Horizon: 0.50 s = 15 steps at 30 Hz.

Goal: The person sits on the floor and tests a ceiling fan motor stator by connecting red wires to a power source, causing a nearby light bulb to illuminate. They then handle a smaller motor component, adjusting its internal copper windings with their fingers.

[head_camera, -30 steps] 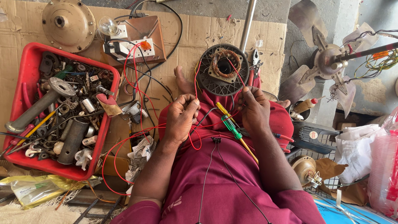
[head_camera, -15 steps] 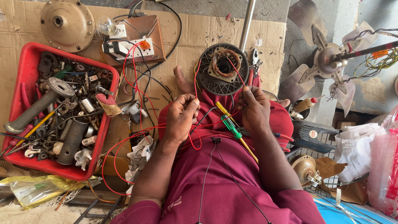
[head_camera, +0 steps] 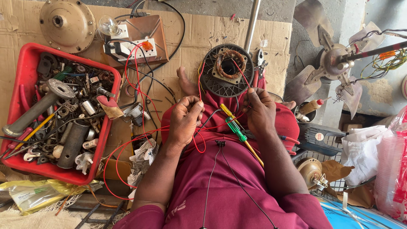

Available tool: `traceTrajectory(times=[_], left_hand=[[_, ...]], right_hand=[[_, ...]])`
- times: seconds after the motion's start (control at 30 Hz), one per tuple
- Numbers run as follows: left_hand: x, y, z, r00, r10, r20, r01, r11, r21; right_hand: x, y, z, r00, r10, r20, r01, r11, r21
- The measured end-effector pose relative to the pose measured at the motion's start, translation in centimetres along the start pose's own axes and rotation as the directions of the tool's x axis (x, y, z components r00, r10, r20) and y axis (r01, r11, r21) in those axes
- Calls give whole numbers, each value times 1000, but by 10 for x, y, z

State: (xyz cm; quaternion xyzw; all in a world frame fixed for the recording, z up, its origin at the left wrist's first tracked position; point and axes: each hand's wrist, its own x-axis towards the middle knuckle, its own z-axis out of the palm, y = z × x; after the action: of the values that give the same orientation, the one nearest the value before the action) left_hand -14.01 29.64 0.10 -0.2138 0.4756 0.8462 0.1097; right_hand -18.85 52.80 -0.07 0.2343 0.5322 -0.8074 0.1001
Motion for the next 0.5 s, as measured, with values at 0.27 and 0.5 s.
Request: traceTrajectory(times=[0.27, 0.5], left_hand=[[0, 0, 0, 1000, 4, 1, -4, 1000, 16], [0, 0, 1, 1000, 6, 6, -6, 1000, 12]], right_hand=[[-1, 0, -2, 1000, -1, -1, 1, 1000, 4], [-1, 0, -3, 1000, -2, -16, 2, 1000, -9]])
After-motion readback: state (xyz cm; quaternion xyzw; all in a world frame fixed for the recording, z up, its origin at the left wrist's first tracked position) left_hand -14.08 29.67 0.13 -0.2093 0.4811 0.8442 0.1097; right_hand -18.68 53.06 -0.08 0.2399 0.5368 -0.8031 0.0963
